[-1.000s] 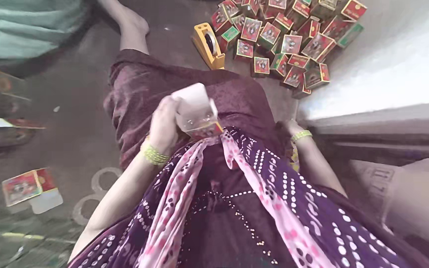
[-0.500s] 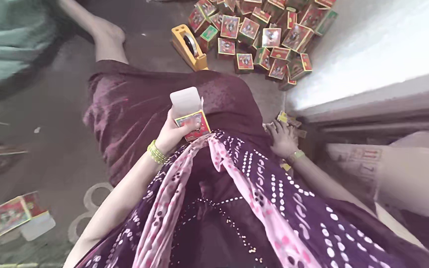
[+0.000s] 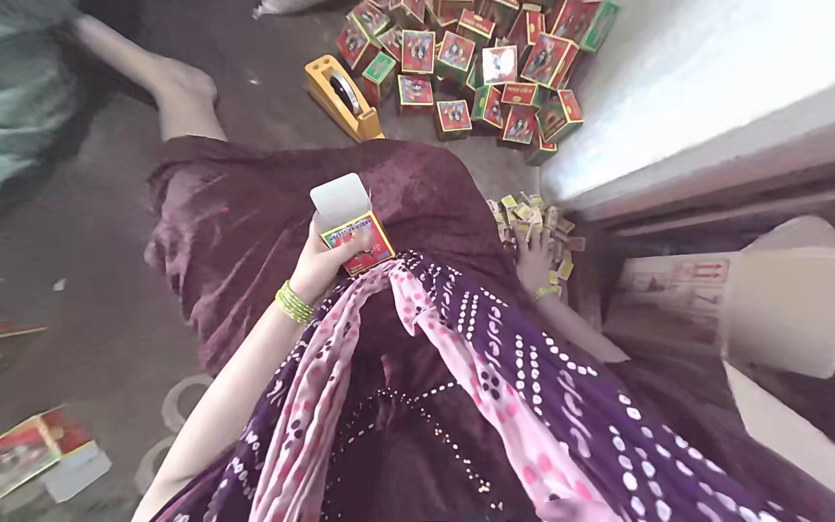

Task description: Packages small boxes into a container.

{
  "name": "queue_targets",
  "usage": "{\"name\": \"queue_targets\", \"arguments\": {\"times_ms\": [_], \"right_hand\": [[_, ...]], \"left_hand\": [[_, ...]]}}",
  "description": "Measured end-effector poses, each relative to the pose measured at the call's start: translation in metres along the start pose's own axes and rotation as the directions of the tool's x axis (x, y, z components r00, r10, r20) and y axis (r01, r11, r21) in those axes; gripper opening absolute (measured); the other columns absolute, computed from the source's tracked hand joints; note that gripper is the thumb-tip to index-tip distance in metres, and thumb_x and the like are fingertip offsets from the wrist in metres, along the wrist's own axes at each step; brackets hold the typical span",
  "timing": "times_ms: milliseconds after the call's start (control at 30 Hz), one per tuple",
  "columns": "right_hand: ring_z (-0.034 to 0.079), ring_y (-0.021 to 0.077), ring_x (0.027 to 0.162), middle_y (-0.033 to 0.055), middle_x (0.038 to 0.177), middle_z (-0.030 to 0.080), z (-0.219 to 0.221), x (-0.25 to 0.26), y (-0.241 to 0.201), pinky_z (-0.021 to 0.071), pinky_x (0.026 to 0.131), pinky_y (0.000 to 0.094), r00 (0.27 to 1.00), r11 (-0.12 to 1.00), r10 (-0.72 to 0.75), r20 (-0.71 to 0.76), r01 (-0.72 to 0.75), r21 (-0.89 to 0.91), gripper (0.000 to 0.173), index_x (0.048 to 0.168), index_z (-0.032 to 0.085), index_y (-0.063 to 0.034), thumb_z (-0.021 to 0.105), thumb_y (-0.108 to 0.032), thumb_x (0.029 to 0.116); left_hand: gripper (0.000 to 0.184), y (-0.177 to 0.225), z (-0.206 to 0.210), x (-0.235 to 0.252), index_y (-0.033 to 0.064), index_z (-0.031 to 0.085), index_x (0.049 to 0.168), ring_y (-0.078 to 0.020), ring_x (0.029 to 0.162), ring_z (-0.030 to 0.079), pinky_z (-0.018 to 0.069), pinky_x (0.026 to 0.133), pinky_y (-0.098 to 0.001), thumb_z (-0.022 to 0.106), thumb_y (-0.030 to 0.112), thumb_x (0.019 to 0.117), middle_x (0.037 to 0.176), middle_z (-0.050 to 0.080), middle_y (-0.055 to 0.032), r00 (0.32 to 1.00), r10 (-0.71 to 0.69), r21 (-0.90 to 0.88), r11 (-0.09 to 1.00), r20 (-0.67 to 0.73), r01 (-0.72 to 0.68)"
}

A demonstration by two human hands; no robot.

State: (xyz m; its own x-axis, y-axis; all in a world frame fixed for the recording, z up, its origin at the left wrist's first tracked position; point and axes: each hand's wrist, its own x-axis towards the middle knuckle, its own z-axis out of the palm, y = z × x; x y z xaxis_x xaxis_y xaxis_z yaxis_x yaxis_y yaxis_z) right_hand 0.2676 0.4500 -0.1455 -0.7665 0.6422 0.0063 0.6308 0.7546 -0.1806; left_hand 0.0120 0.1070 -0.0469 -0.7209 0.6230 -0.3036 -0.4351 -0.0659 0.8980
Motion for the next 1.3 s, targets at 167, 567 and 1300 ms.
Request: {"name": "queue_targets", "arguments": {"times_ms": [167, 567, 1300], "right_hand": [[0.028, 0.0562, 0.147, 0.0257, 0.159, 0.038, -0.014, 0.046, -0.019, 0.0166, 0.110, 0.0838, 0.981, 0.992, 0.128, 0.145, -0.127, -0.016, 0.056, 0.154, 0.047, -0.0258, 0.048, -0.049, 0.1037], [0.066, 0.0517, 0.107, 0.0336, 0.125, 0.063, -0.108, 0.083, -0.059, 0.0518, 0.089, 0.0689, 0.949, 0.972, 0.189, 0.253, -0.217, 0.088, 0.070, 0.164, 0.022, -0.0159, 0.058, -0.024, 0.1043], [0.070, 0.0143, 0.089, 0.0080, 0.106, 0.071, -0.135, 0.058, -0.265, 0.0613, 0.078, 0.0345, 0.738, 0.567, -0.673, -0.038, 0.549, 0.615, 0.028, 0.121, 0.067, -0.0077, 0.071, -0.021, 0.0964]], "left_hand": [[0.085, 0.001, 0.001, -0.002, 0.0119, 0.031, 0.149, -0.0211, 0.096, 0.073, 0.0627, 0.084, -0.0392, 0.080, -0.001, 0.0802, 0.114, 0.070, -0.0109, 0.998, 0.017, 0.025, 1.000, -0.058, -0.016], [0.090, 0.016, 0.015, 0.019, 0.0099, 0.040, 0.146, -0.0106, 0.112, 0.067, 0.0578, 0.098, -0.0338, 0.091, 0.006, 0.0719, 0.126, 0.067, -0.0043, 0.969, 0.240, 0.398, 0.885, 0.058, -0.243], [0.080, -0.014, -0.012, 0.030, 0.0006, 0.051, 0.138, -0.0151, 0.104, 0.071, 0.0592, 0.094, -0.0370, 0.092, 0.011, 0.0699, 0.115, 0.071, -0.0116, 0.967, 0.223, 0.447, 0.857, 0.123, -0.254]]}}
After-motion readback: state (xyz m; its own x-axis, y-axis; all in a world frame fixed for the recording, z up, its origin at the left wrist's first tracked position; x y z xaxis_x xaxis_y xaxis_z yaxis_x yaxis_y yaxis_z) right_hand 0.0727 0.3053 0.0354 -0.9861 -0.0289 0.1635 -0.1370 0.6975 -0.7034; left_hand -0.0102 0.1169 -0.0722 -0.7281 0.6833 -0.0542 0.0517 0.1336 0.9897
